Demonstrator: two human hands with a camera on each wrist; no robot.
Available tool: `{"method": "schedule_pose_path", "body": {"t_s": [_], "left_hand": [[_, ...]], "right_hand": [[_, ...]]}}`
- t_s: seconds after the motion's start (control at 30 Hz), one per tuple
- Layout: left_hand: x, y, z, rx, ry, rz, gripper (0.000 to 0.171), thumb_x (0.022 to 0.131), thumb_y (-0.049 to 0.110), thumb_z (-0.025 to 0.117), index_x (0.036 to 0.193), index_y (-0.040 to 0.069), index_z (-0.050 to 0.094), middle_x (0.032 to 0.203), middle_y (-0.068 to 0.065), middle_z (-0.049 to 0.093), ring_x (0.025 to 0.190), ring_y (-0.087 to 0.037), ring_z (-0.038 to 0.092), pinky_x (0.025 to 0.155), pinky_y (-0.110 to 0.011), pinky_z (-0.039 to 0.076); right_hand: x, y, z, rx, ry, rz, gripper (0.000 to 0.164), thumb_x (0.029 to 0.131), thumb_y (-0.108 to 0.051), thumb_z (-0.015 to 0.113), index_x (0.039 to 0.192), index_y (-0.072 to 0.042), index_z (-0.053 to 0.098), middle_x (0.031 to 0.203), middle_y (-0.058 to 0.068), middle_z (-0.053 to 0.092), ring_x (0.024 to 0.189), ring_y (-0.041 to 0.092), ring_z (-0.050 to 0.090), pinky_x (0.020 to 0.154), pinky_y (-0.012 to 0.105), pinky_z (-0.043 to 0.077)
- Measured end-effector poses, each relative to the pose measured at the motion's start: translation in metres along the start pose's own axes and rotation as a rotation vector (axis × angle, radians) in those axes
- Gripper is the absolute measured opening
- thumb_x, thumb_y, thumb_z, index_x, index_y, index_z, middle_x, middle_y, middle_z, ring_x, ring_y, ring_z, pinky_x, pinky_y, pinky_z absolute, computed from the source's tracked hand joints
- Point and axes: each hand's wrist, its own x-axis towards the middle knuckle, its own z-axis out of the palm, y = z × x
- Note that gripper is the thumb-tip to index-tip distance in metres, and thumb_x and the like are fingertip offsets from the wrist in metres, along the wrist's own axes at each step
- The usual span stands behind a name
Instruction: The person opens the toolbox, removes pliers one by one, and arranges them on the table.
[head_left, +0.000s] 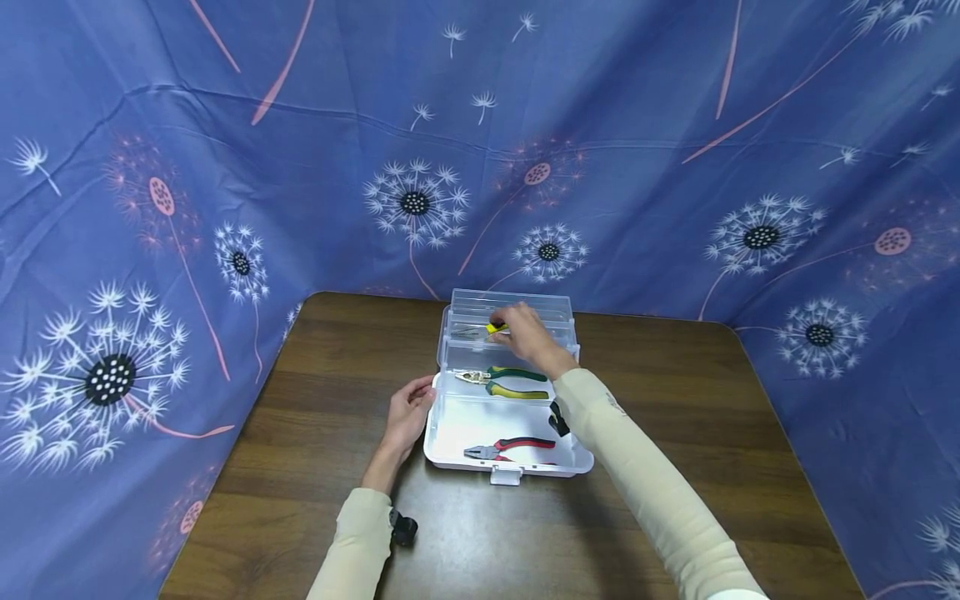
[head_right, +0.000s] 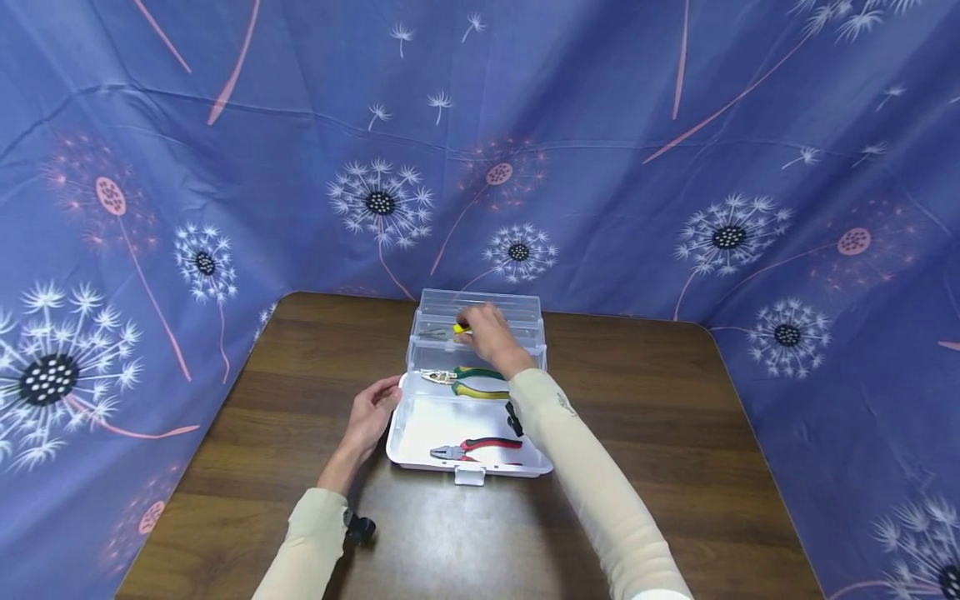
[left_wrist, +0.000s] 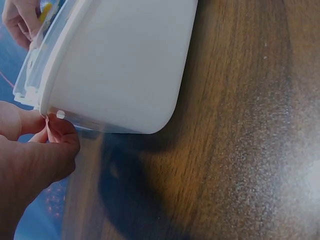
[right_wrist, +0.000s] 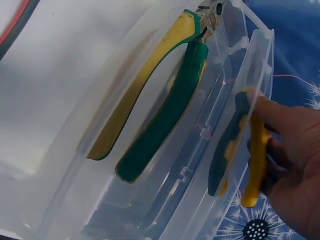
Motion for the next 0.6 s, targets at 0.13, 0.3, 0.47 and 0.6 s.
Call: {"method": "schedule_pose_path", "body": {"t_s": [0.13, 0.3, 0.47, 0.6], "left_hand": [[-0.001, 0.000, 0.002, 0.002, 0.002, -0.004, 0.032, 0.101, -0.005, 0.056, 0.131, -0.016, 0.058, 0.122, -0.031, 0.060, 0.110, -0.033, 0.058, 0.082, -0.015, 0.046], [0.001, -0.009, 0.003, -0.012, 0.001, 0.012, 0.033, 0.102, 0.000, 0.058, 0.133, -0.013, 0.059, 0.125, -0.029, 0.061, 0.111, -0.030, 0.059, 0.084, -0.014, 0.046], [0.004, -0.012, 0.001, -0.022, 0.020, 0.019, 0.031, 0.100, -0.002, 0.060, 0.130, -0.012, 0.062, 0.120, -0.027, 0.062, 0.104, -0.022, 0.060, 0.083, -0.015, 0.048], [0.004, -0.011, 0.000, -0.017, 0.027, 0.007, 0.032, 0.100, -0.002, 0.059, 0.130, -0.011, 0.062, 0.121, -0.026, 0.062, 0.104, -0.021, 0.060, 0.083, -0.014, 0.047]], "right_hand": [[-0.001, 0.000, -0.001, -0.034, -0.019, -0.051, 0.023, 0.093, -0.010, 0.076, 0.114, 0.000, 0.074, 0.109, 0.016, 0.070, 0.102, 0.031, 0.067, 0.091, 0.043, 0.056], [-0.005, 0.003, -0.003, -0.062, -0.013, -0.130, 0.017, 0.094, -0.008, 0.075, 0.109, -0.001, 0.075, 0.101, 0.013, 0.075, 0.092, 0.028, 0.072, 0.082, 0.041, 0.059], [-0.012, 0.010, -0.007, 0.047, 0.041, -0.157, 0.023, 0.096, -0.007, 0.072, 0.118, 0.000, 0.075, 0.104, 0.015, 0.076, 0.082, 0.023, 0.072, 0.073, 0.035, 0.059], [-0.021, 0.019, -0.016, 0.182, 0.140, -0.120, 0.030, 0.097, -0.009, 0.071, 0.126, -0.001, 0.072, 0.106, 0.015, 0.076, 0.057, 0.016, 0.061, 0.054, 0.028, 0.049]]}}
